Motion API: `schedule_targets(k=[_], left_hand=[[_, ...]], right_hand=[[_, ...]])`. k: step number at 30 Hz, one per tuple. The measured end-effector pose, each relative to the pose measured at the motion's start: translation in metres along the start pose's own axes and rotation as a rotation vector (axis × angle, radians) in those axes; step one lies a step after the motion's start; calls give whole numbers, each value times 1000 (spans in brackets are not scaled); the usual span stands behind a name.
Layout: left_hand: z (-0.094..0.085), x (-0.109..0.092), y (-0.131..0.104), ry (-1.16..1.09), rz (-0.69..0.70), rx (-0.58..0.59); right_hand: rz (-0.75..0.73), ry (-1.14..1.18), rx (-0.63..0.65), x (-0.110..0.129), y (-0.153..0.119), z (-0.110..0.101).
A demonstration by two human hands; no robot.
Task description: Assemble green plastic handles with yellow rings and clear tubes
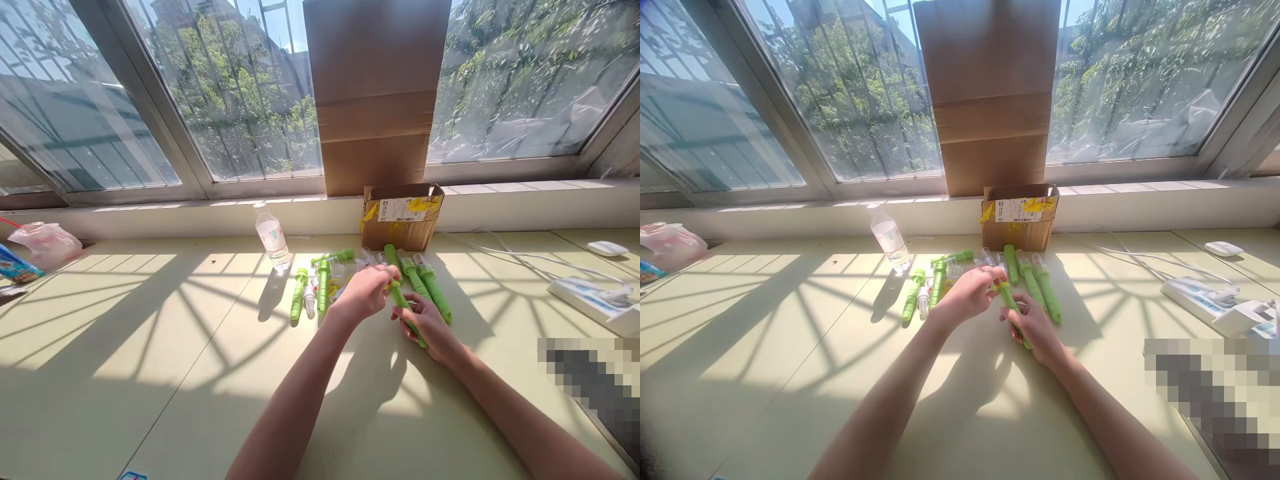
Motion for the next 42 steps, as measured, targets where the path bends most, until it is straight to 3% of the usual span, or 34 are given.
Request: schedule_targets(k=[11, 16, 23, 31, 42], left_hand=[[-4, -5, 1, 42, 35, -36], [-3, -4, 1, 84, 26, -23], [-5, -2, -1, -48, 33, -7], [1, 0, -1, -31, 24, 0], [-7, -1, 1, 58, 38, -75]], right_hand=[[-17, 5, 112, 9, -8, 15], [-20, -30, 94, 6, -7, 14], [4, 28, 34, 1, -2, 3], [4, 67, 52, 0, -1, 1], [-5, 60, 143, 9, -6, 12]])
Point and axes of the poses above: each hand's wrist, its own y-axis towards the middle knuckle, its own z-axis out of the palm, x = y × z, the point moved 10 cm from there along y, towards the middle knuckle, and after that the axes turned 13 degrees about z, right-handed, at the moved point
